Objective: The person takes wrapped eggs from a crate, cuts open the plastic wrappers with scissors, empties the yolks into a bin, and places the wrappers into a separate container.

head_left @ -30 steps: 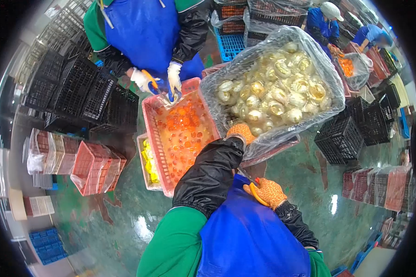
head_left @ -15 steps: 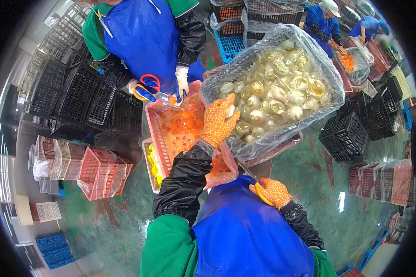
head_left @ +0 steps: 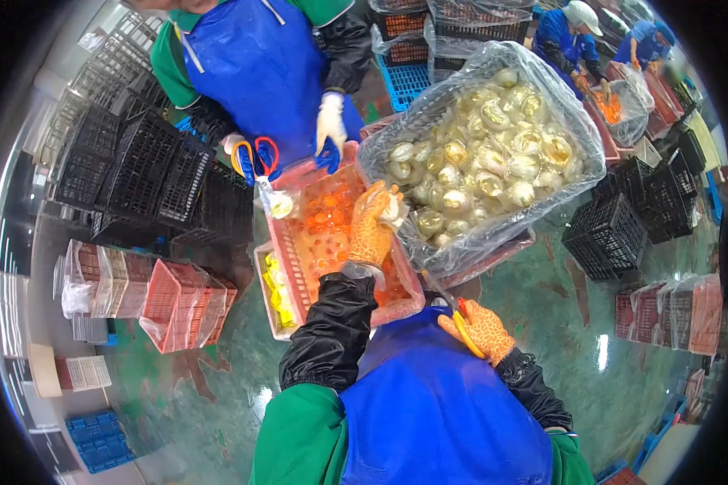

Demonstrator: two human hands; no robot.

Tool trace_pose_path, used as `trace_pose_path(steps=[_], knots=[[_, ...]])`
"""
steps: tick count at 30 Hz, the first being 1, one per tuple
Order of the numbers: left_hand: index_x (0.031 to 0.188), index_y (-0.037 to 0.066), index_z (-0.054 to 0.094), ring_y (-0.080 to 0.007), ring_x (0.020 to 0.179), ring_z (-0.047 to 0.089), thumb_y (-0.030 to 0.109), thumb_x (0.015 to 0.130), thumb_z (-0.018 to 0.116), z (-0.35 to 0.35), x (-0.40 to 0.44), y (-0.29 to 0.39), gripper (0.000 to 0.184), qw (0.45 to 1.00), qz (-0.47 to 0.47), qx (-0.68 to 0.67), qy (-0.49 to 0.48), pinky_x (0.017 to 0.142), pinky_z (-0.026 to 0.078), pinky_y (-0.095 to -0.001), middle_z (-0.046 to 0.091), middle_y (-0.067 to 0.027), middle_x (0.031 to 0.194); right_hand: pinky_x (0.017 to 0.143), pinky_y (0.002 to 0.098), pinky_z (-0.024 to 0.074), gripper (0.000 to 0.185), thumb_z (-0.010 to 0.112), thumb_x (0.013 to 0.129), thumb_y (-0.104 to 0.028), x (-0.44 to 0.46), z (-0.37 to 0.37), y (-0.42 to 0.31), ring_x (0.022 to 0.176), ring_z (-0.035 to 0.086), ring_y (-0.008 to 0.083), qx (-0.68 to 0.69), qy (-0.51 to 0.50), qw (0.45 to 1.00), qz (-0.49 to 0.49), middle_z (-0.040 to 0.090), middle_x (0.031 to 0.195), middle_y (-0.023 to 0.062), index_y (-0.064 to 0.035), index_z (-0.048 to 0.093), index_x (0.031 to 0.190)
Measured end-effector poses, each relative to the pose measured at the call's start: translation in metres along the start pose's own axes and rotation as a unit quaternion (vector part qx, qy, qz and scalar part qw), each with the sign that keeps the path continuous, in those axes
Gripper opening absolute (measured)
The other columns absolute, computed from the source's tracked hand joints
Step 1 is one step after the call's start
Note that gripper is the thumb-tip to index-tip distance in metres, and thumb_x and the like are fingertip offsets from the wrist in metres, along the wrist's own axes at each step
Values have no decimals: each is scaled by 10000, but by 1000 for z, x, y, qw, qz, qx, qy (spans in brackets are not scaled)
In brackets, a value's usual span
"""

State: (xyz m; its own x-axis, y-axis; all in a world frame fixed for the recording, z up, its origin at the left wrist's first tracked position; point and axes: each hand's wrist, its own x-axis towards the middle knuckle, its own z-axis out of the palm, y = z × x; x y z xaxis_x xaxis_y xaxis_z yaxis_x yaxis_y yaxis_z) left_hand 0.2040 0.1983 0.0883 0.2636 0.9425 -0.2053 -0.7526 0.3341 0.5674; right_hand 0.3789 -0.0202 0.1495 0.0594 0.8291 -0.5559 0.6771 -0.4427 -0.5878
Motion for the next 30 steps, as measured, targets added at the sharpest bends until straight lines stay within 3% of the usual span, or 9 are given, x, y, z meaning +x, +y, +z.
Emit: trace_pose_path(steps=[5,12,14,16,17,20,22,27,30], knots=[[1275,24,490,-333,1210,490,113,899,596,3,-28,-12,401,970,17,-242,21,999,443,-459,504,-202,1303,875,445,464,768,646,783,-579,43,28,-1,1052,570,436,48,72,992,-92,580,1119,298,43,477,1201],[1352,26,432,-277,1250,460,129,949,521,8,-57,-14,425,983,109,-145,-25,1060,387,-397,477,-142,1358,886,428,445,744,565,828,-612,63,36,-41,1047,563,448,133,-53,985,-101,542,1132,317,54,467,1144],[1394,34,375,-249,1259,451,130,956,509,2,-58,-18,468,985,139,-99,-31,1066,370,-377,462,-122,1380,858,415,456,686,515,882,-570,56,23,-60,958,594,413,96,-114,981,-125,541,1070,287,28,447,1210],[1377,34,380,-284,1224,479,116,921,545,-5,-53,-18,491,978,187,-88,1,1047,390,-406,481,-148,1344,694,291,480,534,522,888,-561,48,17,-72,733,578,195,225,-141,958,-106,610,864,94,-46,608,1003],[1377,34,380,-284,1224,479,116,921,545,-7,-54,-15,491,978,191,-89,2,1047,390,-406,481,-148,1344,694,291,480,534,522,888,-561,55,23,-63,733,578,195,222,-143,958,-108,610,864,94,-46,608,1003],[1402,34,358,-237,1267,441,162,981,467,-14,-63,-2,453,987,156,-1,-35,1071,352,-351,424,-101,1414,791,363,479,545,545,928,-242,75,43,-37,875,601,288,62,-146,911,-381,542,999,197,-105,340,1415],[1404,53,362,-225,1250,458,169,978,476,-6,-70,0,456,990,139,1,-12,1052,374,-345,432,-99,1406,754,359,482,599,533,895,-77,81,51,-37,820,589,283,95,-23,848,-521,546,974,165,-143,309,1447],[1401,11,331,-213,1189,481,162,942,514,15,-81,13,517,992,123,-13,20,1005,399,-355,461,-108,1357,710,346,484,600,553,869,-85,86,56,-49,788,572,298,116,3,830,-546,554,941,148,-117,324,1422],[1384,12,361,-201,1147,506,150,941,512,3,-78,13,488,992,128,-5,14,978,415,-342,488,-101,1322,697,372,496,645,607,826,-118,87,55,-55,812,581,321,31,-68,893,-443,567,950,157,-92,325,1406]])
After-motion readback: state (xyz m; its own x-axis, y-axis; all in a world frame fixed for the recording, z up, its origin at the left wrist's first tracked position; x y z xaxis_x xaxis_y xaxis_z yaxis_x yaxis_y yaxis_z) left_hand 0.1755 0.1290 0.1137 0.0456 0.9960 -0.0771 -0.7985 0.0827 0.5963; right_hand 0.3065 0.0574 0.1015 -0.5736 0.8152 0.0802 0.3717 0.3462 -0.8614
